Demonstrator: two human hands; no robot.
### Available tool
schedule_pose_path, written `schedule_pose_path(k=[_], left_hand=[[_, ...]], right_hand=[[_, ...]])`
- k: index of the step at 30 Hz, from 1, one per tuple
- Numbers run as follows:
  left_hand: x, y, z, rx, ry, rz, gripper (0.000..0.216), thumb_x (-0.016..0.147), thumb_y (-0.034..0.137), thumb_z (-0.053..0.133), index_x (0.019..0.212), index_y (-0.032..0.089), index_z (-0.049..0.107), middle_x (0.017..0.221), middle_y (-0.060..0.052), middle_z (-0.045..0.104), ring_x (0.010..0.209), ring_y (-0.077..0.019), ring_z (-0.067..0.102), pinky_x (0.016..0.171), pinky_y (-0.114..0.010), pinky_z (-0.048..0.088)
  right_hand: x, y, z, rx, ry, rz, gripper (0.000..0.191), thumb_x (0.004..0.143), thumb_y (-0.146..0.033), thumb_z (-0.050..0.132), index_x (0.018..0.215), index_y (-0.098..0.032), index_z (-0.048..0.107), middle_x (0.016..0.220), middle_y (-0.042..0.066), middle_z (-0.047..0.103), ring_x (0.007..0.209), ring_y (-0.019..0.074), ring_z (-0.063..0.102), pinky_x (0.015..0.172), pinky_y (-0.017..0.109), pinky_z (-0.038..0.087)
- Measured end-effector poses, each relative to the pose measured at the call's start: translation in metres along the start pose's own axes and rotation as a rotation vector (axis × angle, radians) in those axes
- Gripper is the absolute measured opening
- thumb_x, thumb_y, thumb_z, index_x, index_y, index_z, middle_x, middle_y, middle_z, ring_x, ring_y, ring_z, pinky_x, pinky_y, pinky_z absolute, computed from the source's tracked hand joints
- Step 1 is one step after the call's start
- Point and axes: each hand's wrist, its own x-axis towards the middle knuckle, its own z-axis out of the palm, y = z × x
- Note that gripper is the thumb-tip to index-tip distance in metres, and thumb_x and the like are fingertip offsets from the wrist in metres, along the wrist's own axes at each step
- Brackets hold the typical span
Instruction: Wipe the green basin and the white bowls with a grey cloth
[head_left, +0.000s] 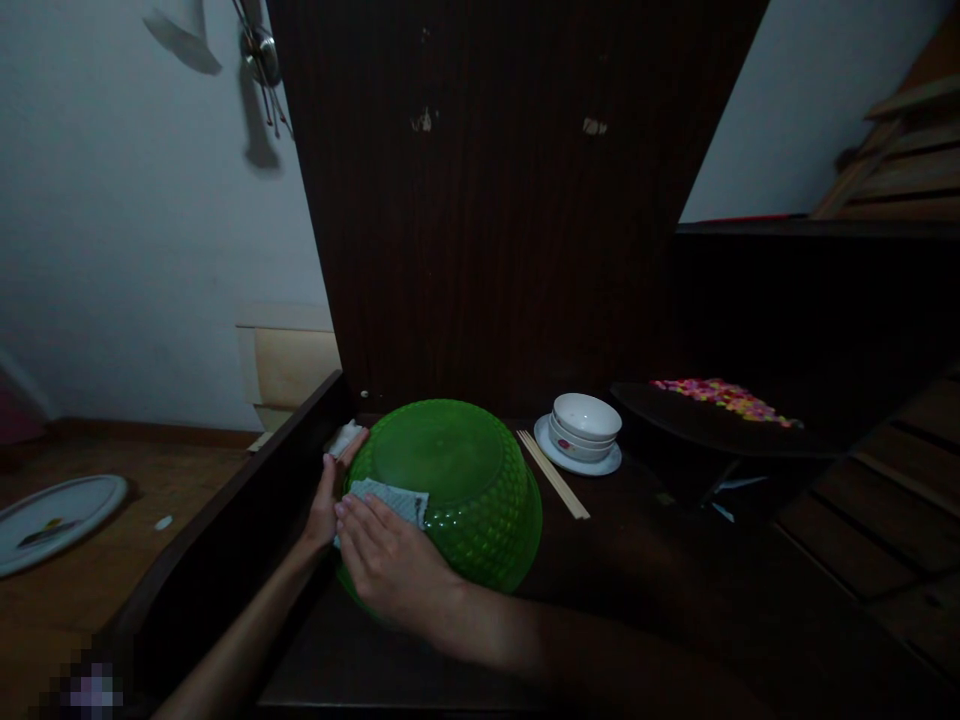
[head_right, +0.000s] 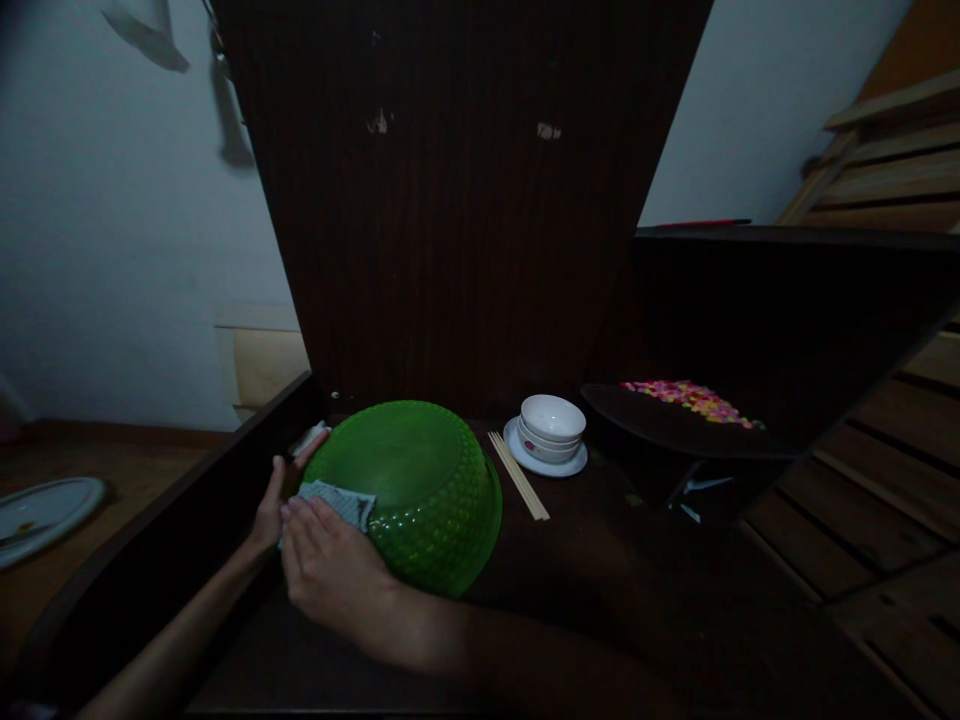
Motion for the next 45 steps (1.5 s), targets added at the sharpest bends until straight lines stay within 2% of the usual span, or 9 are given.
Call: schedule_pose_path(k=[3,8,16,21,24,30,33,39,45], left_hand=[[-0.001,0.003,-0.001,0.081,0.006,0.047,0.077,0.097,0.069,0.020,0.144,0.018,0.053,0.156,-0.008,0.047,0.149,-0.0254,0.036,0.126,-0.044,0.020],[-0.002,0.010,0.005,0.216,0.027,0.115,0.074,0.094,0.069,0.038,0.144,0.016,0.053,0.155,-0.011,0.048,0.148,-0.0278,0.036,0.126,-0.048,0.016],[-0.008,0.010,0.016,0.332,-0.035,0.157,0.070,0.096,0.066,0.037,0.146,0.019,0.050,0.159,-0.010,0.043,0.149,-0.0284,0.035,0.126,-0.049,0.019],[-0.011,0.011,0.019,0.329,-0.035,0.156,0.069,0.097,0.065,0.035,0.147,0.020,0.049,0.160,-0.009,0.041,0.150,-0.0281,0.033,0.126,-0.049,0.018],[-0.012,0.010,0.021,0.308,-0.023,0.108,0.070,0.098,0.063,0.034,0.152,0.020,0.042,0.161,-0.009,0.039,0.151,-0.0274,0.031,0.126,-0.048,0.017],[-0.013,0.004,0.023,0.238,0.014,0.013,0.074,0.097,0.064,0.035,0.155,0.018,0.036,0.164,-0.011,0.033,0.152,-0.0275,0.028,0.127,-0.048,0.015],[-0.012,0.000,0.023,0.207,0.013,-0.006,0.073,0.097,0.064,0.035,0.155,0.020,0.038,0.164,-0.010,0.032,0.152,-0.0269,0.027,0.127,-0.046,0.014],[-0.007,-0.003,0.030,0.135,0.065,-0.025,0.071,0.096,0.062,0.037,0.153,0.019,0.041,0.163,-0.009,0.035,0.152,-0.0280,0.029,0.127,-0.046,0.016],[-0.004,0.001,0.025,0.076,0.081,-0.026,0.073,0.092,0.064,0.044,0.148,0.019,0.048,0.160,-0.009,0.041,0.151,-0.0299,0.031,0.126,-0.046,0.017]], right_hand=[[-0.008,0.002,-0.002,-0.033,0.024,-0.060,0.039,0.102,-0.016,0.040,0.131,0.001,0.060,0.140,0.018,0.061,0.136,0.0260,0.052,0.121,0.040,0.036],[-0.046,0.015,-0.010,0.040,0.091,-0.161,0.034,0.102,-0.014,0.045,0.130,-0.004,0.063,0.138,0.011,0.064,0.136,0.0225,0.052,0.121,0.035,0.036],[-0.112,0.054,-0.027,0.272,0.097,-0.095,0.037,0.102,-0.010,0.044,0.136,-0.005,0.057,0.141,0.013,0.061,0.141,0.0218,0.046,0.115,0.037,0.046],[-0.142,0.074,-0.020,0.308,0.213,0.212,0.056,0.100,-0.005,0.032,0.155,-0.013,0.034,0.149,0.013,0.052,0.144,0.0251,0.040,0.115,0.048,0.046],[-0.149,0.085,-0.007,0.374,0.333,0.447,0.062,0.099,-0.003,0.034,0.159,-0.019,0.025,0.155,0.012,0.044,0.145,0.0264,0.039,0.116,0.053,0.043],[-0.149,0.109,0.017,0.665,0.437,0.844,0.045,0.105,-0.027,0.040,0.150,-0.022,0.047,0.152,0.010,0.050,0.145,0.0239,0.041,0.119,0.053,0.036],[-0.146,0.129,0.027,0.867,0.459,1.011,0.049,0.104,-0.046,0.042,0.143,-0.021,0.056,0.150,0.011,0.053,0.145,0.0247,0.041,0.122,0.054,0.028],[-0.135,0.152,0.040,1.011,0.486,1.094,0.062,0.096,-0.063,0.046,0.136,-0.019,0.063,0.147,0.012,0.056,0.144,0.0280,0.042,0.122,0.054,0.025],[-0.124,0.128,0.026,0.994,0.520,1.138,0.051,0.096,-0.052,0.048,0.133,-0.022,0.066,0.147,0.009,0.056,0.143,0.0280,0.044,0.124,0.053,0.022]])
